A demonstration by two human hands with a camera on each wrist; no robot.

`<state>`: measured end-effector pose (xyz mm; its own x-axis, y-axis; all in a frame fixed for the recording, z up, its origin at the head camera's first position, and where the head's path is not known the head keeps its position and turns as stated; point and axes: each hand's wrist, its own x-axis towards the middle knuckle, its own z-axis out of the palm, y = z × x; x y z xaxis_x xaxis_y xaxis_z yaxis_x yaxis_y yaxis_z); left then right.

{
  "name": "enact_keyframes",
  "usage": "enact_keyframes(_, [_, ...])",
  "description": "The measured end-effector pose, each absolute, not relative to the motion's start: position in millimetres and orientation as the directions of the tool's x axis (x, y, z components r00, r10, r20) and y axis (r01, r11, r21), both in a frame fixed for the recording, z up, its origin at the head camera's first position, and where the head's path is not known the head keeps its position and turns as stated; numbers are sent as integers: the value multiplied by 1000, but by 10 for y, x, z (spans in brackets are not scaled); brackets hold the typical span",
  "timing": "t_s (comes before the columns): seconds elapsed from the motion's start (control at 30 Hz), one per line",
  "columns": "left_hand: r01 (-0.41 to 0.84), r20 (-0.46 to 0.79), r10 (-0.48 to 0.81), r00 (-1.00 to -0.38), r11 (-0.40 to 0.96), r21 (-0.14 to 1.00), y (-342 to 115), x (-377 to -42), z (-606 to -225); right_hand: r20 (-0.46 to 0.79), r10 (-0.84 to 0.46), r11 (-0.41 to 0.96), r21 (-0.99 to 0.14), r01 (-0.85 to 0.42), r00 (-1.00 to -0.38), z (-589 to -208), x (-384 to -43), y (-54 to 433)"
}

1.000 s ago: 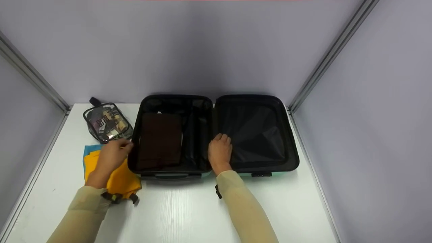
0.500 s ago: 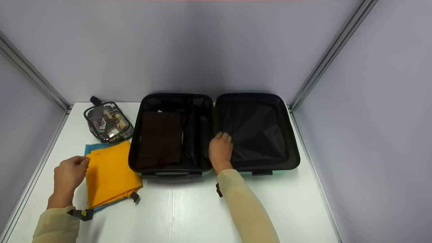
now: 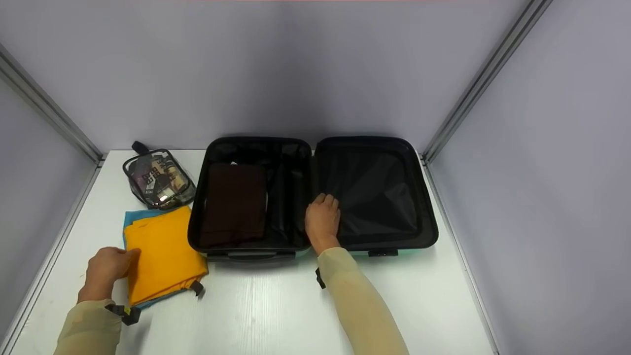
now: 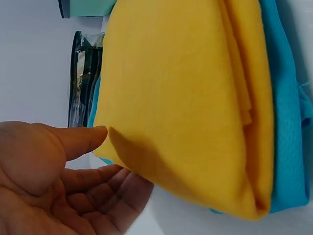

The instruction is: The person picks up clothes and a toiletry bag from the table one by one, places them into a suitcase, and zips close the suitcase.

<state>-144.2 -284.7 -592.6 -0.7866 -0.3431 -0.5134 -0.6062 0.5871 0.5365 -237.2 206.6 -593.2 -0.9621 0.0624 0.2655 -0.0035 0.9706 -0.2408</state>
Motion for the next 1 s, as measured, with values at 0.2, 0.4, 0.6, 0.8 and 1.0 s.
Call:
enact_keyframes(0.2, [-601,-550,-297,-781,597,532,-2849,-1421,-5953,266,63,971,-241,-3,-962,-5926,-2371,2059])
enact_keyframes(0.4, [-572,-525,-281,-804,607,552,-2861,-1422,-5925,266,60,970,-243,-7,-962,-5927,-2371,2057])
enact_keyframes(0.6, [-547,-423,-351,-835,612,571,-2784,-1425,-5878,289,44,973,-229,-24,-956,-5946,-2369,2058])
enact_keyframes(0.8, [-468,-298,-361,-884,640,609,-2670,-1471,-5799,293,41,974,-227,-27,-955,-5947,-2377,2066])
enact_keyframes(1.0, [-479,-441,-190,-877,406,778,-2667,-1556,-5770,287,45,973,-228,-22,-957,-5940,-2378,2066])
